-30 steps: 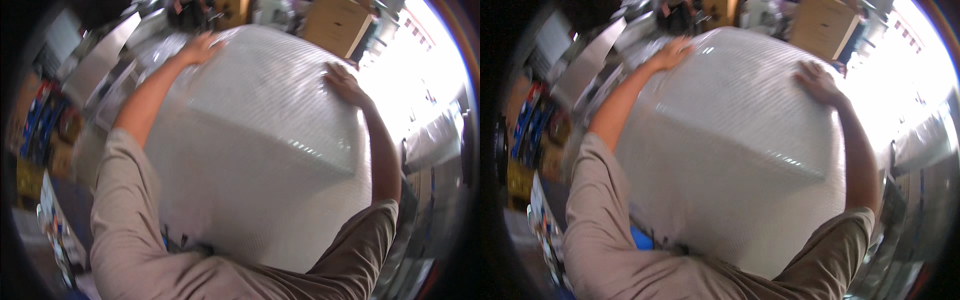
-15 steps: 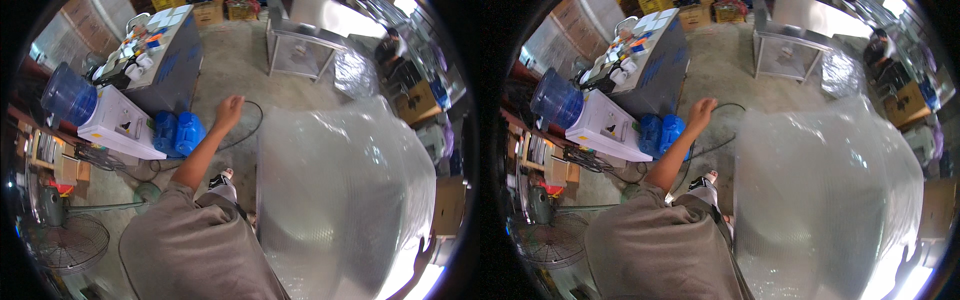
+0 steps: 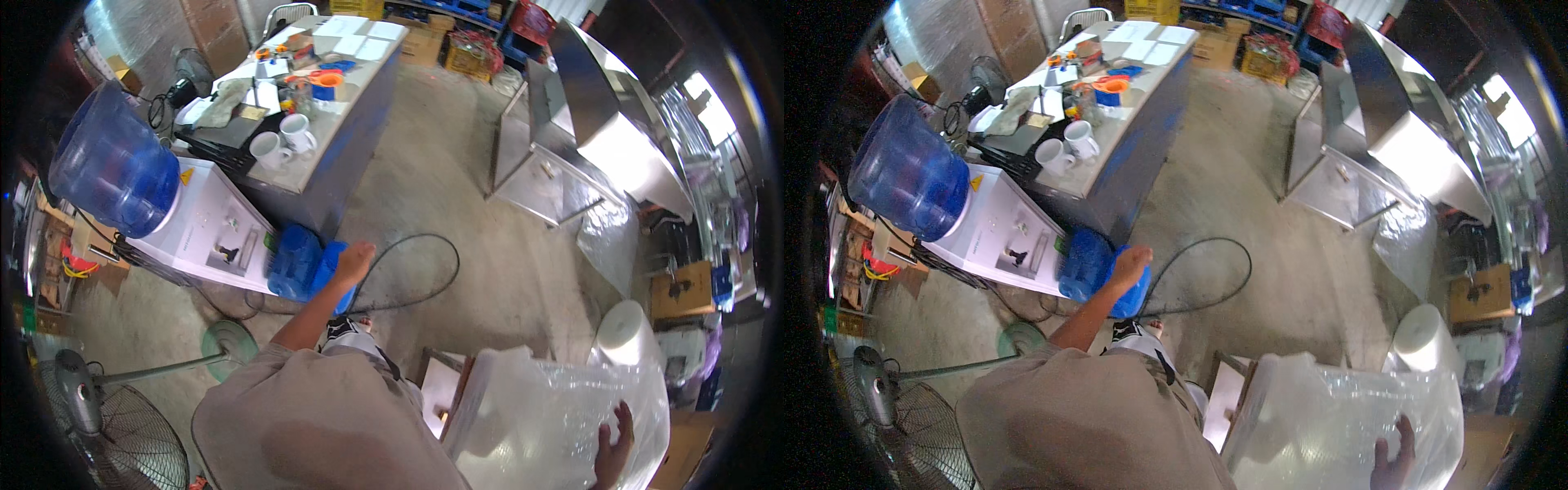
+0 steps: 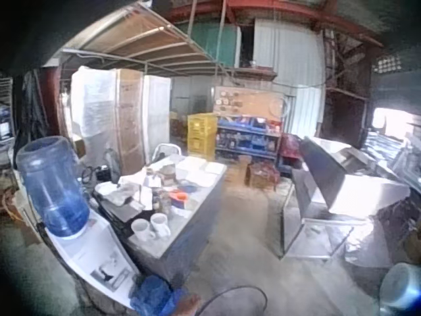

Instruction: The person wraps a large object with bubble wrap and secures it using a tape dispenser. They repeatedly fold the bubble wrap around the object and apply tape to hold the layers in place.

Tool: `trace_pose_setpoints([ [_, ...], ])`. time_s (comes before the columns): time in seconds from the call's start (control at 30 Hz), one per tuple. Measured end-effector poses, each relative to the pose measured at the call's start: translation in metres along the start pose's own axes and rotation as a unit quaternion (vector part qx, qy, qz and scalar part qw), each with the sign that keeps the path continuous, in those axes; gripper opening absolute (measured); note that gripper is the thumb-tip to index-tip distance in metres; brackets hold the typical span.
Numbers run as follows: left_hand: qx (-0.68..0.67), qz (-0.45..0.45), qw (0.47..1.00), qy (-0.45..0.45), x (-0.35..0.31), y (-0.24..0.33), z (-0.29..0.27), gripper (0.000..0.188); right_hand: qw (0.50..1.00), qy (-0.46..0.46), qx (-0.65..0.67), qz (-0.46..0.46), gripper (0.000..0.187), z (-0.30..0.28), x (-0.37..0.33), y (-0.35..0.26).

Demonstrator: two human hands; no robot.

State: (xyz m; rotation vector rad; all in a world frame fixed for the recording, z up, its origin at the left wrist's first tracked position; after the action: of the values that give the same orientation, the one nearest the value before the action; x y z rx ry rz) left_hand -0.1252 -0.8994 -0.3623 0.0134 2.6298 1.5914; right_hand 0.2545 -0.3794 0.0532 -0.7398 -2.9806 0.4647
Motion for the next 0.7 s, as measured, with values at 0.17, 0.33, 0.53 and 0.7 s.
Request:
trace_pose_setpoints([
  [0.17, -0.026, -0.117, 0.992, -0.043, 0.000, -0.026, -0.027, 0.043, 0.967, -0.135, -0.058, -0.209, 0.053, 0.124, 0.181, -0.172],
  [0.33, -0.041, -0.188, 0.980, 0.043, -0.010, -0.063, -0.069, 0.038, 0.877, -0.192, -0.007, -0.439, 0.054, 0.255, 0.338, -0.370],
  [0.53, -0.037, -0.245, 0.886, 0.393, -0.100, -0.106, -0.141, 0.034, 0.781, -0.221, 0.176, -0.557, 0.052, 0.406, 0.491, -0.637],
  [0.7, 0.052, -0.466, 0.570, 0.674, -0.175, -0.053, -0.038, 0.031, 0.647, -0.100, 0.295, -0.696, 0.044, 0.531, 0.574, -0.781],
])
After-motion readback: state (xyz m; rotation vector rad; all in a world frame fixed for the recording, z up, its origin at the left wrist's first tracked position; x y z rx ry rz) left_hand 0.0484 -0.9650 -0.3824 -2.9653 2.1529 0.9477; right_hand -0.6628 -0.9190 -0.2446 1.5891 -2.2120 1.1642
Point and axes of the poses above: each hand's wrist, its own x-axis towards the middle knuckle, its own z-axis out of the palm, y = z × x, the point moved 3 cm from there along x, towards the middle knuckle, and after that the axes turned 3 degrees about -x, right-handed, at the moved point
